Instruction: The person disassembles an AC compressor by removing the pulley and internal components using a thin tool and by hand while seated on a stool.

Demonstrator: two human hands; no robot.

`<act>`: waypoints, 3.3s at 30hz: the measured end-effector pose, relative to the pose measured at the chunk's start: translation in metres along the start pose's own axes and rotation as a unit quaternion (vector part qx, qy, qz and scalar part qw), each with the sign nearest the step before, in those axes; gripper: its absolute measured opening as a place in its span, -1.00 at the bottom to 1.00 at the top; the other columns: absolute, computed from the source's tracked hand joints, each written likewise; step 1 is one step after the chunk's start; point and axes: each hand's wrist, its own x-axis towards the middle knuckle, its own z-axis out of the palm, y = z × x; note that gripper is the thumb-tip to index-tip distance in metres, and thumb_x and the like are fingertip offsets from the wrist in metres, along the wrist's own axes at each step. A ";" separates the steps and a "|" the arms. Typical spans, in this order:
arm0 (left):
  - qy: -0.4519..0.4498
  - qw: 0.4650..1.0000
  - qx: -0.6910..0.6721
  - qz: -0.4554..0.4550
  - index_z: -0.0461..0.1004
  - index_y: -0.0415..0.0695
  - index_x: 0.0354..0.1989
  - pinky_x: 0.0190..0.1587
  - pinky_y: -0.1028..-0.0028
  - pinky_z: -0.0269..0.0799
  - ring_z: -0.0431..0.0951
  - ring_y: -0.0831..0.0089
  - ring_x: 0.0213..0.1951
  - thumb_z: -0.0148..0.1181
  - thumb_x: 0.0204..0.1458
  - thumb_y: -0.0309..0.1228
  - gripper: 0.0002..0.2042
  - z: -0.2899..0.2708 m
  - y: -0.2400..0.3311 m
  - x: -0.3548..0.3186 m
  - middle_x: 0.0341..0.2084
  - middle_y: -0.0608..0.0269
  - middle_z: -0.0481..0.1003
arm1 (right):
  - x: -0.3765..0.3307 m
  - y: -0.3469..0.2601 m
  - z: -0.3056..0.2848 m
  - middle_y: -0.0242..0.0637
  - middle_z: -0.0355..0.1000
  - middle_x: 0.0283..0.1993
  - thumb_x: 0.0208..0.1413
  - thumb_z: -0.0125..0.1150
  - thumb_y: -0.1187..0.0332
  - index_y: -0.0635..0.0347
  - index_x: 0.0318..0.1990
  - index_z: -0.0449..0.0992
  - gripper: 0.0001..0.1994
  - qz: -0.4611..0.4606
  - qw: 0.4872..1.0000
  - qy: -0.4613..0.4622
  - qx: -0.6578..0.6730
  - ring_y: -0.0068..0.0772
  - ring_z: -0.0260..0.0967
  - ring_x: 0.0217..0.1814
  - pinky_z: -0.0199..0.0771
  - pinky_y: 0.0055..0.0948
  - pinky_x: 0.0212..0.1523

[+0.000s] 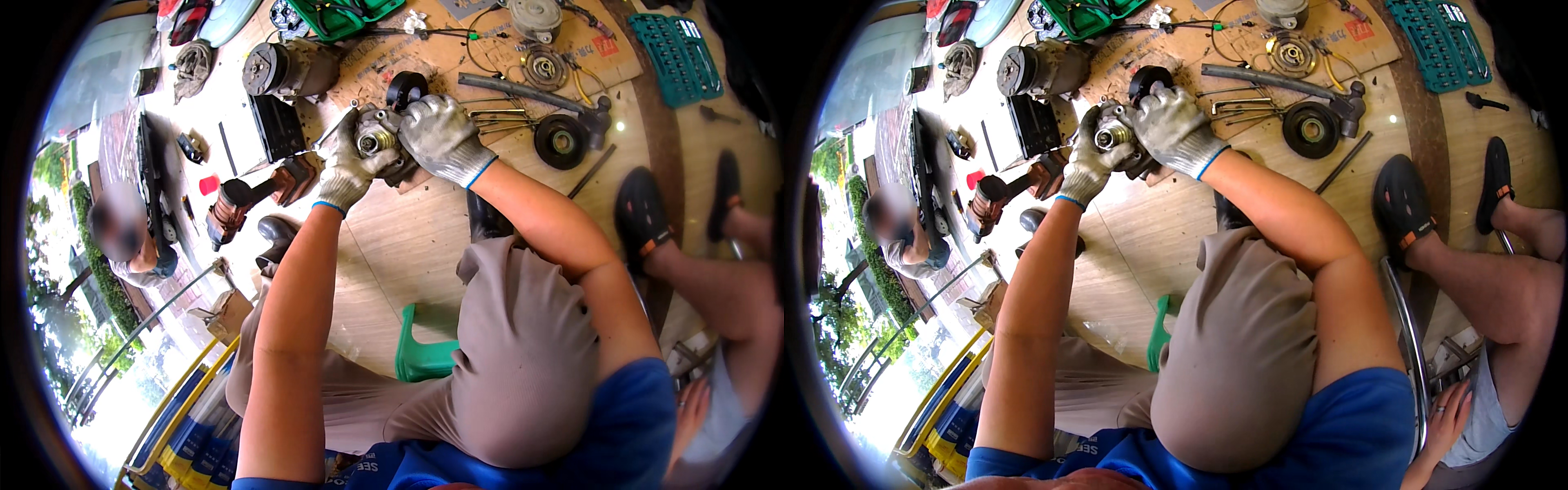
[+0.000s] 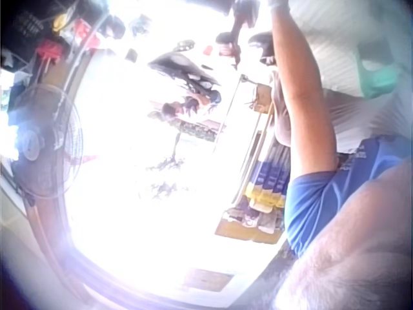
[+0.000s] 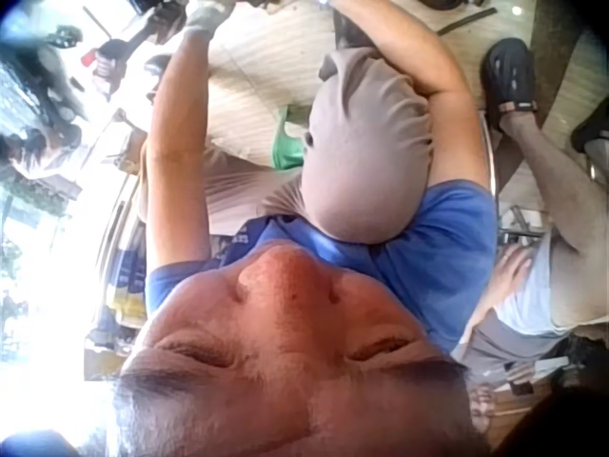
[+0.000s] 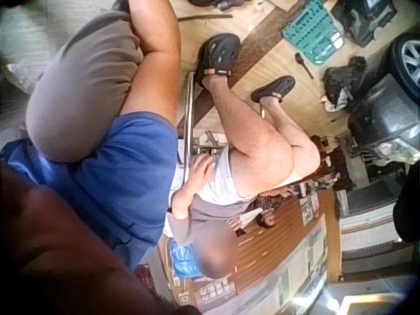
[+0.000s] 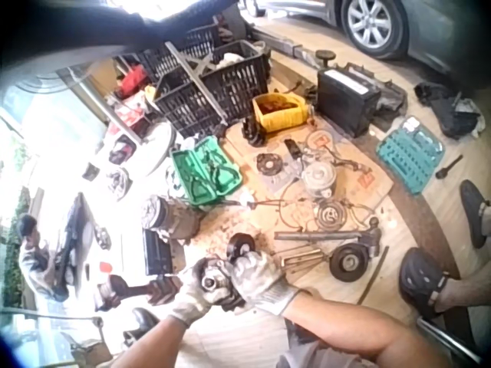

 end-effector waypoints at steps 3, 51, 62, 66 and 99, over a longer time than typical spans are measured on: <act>-0.004 1.000 0.012 -0.001 0.03 -0.27 0.44 0.34 0.27 0.30 0.37 0.20 0.27 0.65 -0.32 0.05 0.19 0.002 0.006 0.001 0.25 -0.03 0.35 | 0.007 0.006 0.012 -0.08 0.41 0.25 -0.02 0.28 -0.35 0.05 0.42 0.21 -0.05 0.044 0.996 -0.065 0.044 0.00 0.25 0.41 0.21 0.21 0.39; 0.026 0.998 0.064 0.005 0.02 -0.26 0.44 0.33 0.28 0.33 0.39 0.12 0.26 0.66 -0.29 -0.08 0.16 -0.005 -0.022 0.001 0.22 -0.09 0.37 | -0.028 0.086 -0.009 -0.18 0.58 -0.20 0.21 0.17 0.41 0.23 -0.11 0.57 -0.83 0.034 0.935 0.238 0.260 -0.33 0.56 -0.21 0.56 -0.40 -0.15; 0.055 0.995 0.086 0.007 0.12 -0.25 0.39 0.27 0.22 0.38 0.47 -0.02 0.21 0.61 -0.28 0.00 0.08 0.002 -0.026 0.001 0.14 -0.17 0.47 | -0.010 0.028 -0.035 -0.11 0.56 -0.03 0.06 0.34 0.42 0.19 0.03 0.56 -0.66 -0.125 0.931 0.227 0.257 0.01 0.55 -0.04 0.56 -0.18 -0.03; 0.056 0.995 0.083 0.016 0.10 -0.23 0.40 0.26 0.21 0.39 0.47 -0.04 0.20 0.60 -0.27 0.02 0.09 0.001 -0.027 0.001 0.14 -0.17 0.47 | -0.005 0.024 -0.037 -0.10 0.56 0.02 0.02 0.37 0.40 0.19 0.08 0.55 -0.59 -0.197 0.930 0.204 0.235 0.02 0.54 -0.01 0.58 -0.17 0.03; 0.027 0.989 0.142 -0.035 0.10 -0.15 0.43 0.35 0.28 0.31 0.40 0.06 0.28 0.61 -0.27 0.02 0.09 -0.006 0.008 -0.008 0.24 -0.08 0.40 | 0.019 -0.009 -0.065 -0.11 0.62 -0.22 0.26 0.18 0.26 0.25 -0.14 0.67 -0.75 -0.029 0.910 0.099 0.400 -0.27 0.58 -0.24 0.52 -0.42 -0.16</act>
